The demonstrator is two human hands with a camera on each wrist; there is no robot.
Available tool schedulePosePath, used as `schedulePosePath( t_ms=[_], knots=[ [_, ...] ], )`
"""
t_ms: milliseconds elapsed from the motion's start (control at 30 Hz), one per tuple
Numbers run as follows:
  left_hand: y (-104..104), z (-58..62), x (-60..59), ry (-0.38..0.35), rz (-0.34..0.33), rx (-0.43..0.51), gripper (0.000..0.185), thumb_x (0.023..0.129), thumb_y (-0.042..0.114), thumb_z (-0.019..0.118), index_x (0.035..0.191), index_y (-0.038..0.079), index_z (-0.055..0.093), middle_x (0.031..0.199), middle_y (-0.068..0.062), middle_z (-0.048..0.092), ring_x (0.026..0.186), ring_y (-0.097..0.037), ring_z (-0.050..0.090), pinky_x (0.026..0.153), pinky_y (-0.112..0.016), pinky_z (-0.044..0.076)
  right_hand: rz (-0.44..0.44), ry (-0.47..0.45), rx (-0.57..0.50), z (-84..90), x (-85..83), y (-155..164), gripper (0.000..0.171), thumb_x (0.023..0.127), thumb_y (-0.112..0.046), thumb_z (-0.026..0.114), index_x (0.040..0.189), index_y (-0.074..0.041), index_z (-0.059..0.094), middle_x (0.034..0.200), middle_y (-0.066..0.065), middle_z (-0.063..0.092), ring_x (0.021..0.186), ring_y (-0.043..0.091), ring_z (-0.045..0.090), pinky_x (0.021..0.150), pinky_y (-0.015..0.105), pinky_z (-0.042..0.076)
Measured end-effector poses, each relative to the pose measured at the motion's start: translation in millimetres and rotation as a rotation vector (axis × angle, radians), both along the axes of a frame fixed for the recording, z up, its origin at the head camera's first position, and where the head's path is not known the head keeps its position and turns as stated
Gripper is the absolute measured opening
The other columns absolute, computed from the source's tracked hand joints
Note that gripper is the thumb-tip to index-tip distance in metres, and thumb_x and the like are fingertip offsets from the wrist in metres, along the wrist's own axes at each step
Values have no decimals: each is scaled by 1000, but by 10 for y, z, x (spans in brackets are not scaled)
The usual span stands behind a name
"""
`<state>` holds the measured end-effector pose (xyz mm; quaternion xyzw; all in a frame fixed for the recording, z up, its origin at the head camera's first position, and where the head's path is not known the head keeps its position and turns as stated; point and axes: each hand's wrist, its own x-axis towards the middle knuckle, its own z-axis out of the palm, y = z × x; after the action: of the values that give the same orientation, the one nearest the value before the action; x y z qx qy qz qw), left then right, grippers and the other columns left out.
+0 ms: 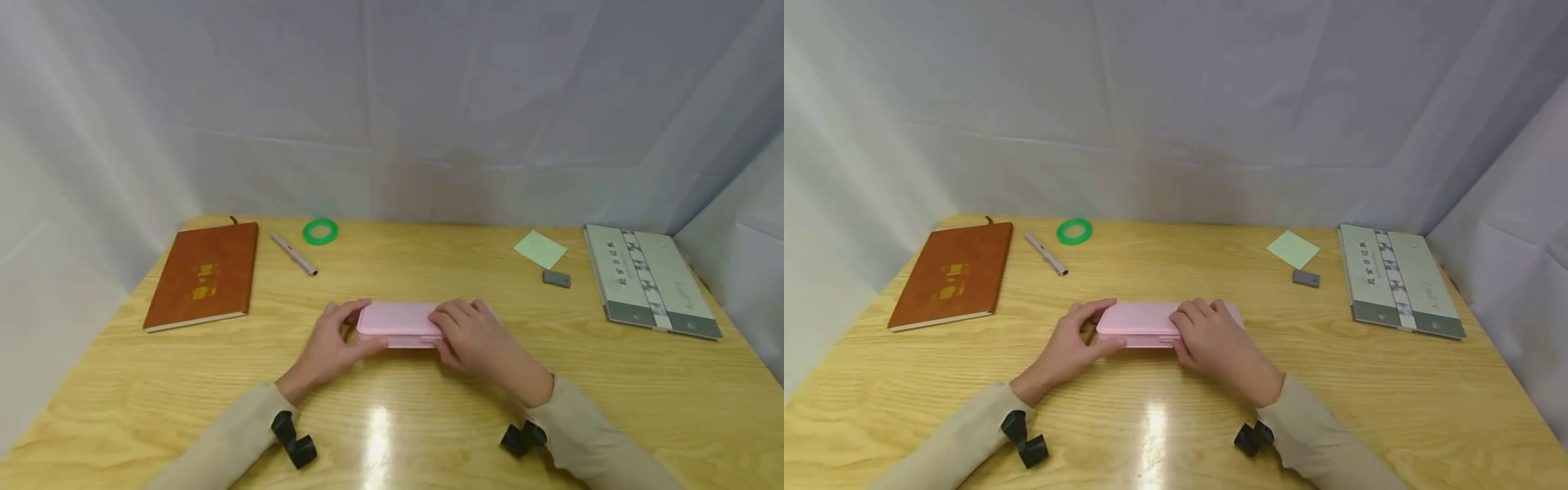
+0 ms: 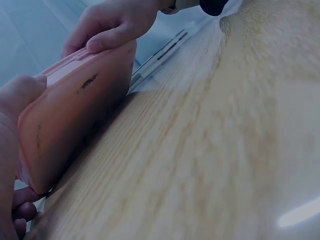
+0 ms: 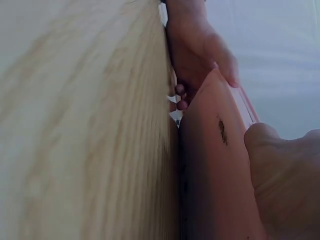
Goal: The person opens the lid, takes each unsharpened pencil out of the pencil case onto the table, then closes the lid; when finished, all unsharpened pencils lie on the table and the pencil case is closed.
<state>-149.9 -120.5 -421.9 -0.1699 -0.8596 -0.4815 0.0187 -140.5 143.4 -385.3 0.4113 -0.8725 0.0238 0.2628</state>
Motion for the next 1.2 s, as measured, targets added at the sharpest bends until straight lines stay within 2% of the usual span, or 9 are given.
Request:
schedulePosePath(
  t_ms=[133,267,333,400,500,733,833,1000,1200],
  knots=[
    [6,-8,0,-10,-4,10,72,76,28,82,136,2,52,105,-8,56,95,-16,45,85,-29,42,18,50,14,-14,-26,-4,33,79,-24,72,102,-2,64,97,9,66,88,25,63,70,39,51],
    [9,-9,9,-13,-4,-8,73,76,27,81,137,2,50,105,-8,57,93,-16,44,81,-27,41,49,22,-11,-13,-52,21,32,83,-26,68,104,-2,64,99,9,66,90,26,62,72,40,51],
    [8,-11,12,-19,-5,-18,74,76,28,82,138,3,50,105,-7,57,93,-15,44,81,-26,40,88,-22,-50,-18,-60,60,32,92,-29,59,107,-2,64,102,10,66,94,26,62,75,41,51],
    [5,-13,12,-20,-7,-21,76,74,30,83,138,4,50,104,-5,57,93,-15,45,81,-27,41,133,-74,-102,-22,-69,110,40,100,-36,47,110,-1,65,105,10,66,96,26,62,78,42,51],
    [-10,-10,18,-12,-19,-23,82,69,31,87,138,5,50,103,-4,56,94,-14,45,84,-28,42,183,-126,-176,-12,-91,174,54,102,-44,34,111,-2,66,107,8,67,98,25,62,82,43,51],
    [-43,-6,36,-6,-40,-63,101,56,38,93,142,12,46,104,-3,49,91,-15,40,81,-28,42,247,-169,-282,95,-262,225,47,100,-44,42,99,-5,69,93,5,70,83,18,65,73,37,53],
    [-45,-17,28,-1,-37,-94,111,49,44,94,144,16,43,104,-3,46,91,-15,38,81,-29,40,244,-270,-324,195,-363,250,32,98,-36,54,97,-8,69,88,2,69,75,11,64,67,31,53],
    [-43,-20,10,48,-55,-114,127,44,47,95,149,15,32,122,1,57,102,-14,42,92,-37,40,97,-536,-366,379,-567,257,9,91,-19,66,96,-13,71,86,-1,70,71,7,61,66,29,51],
    [-23,-6,-7,32,-69,-132,139,42,51,94,154,19,19,127,2,56,106,-16,44,91,-40,42,14,-770,-389,446,-983,273,13,95,-19,61,94,-12,72,84,0,70,69,10,58,66,29,48]
  ],
)
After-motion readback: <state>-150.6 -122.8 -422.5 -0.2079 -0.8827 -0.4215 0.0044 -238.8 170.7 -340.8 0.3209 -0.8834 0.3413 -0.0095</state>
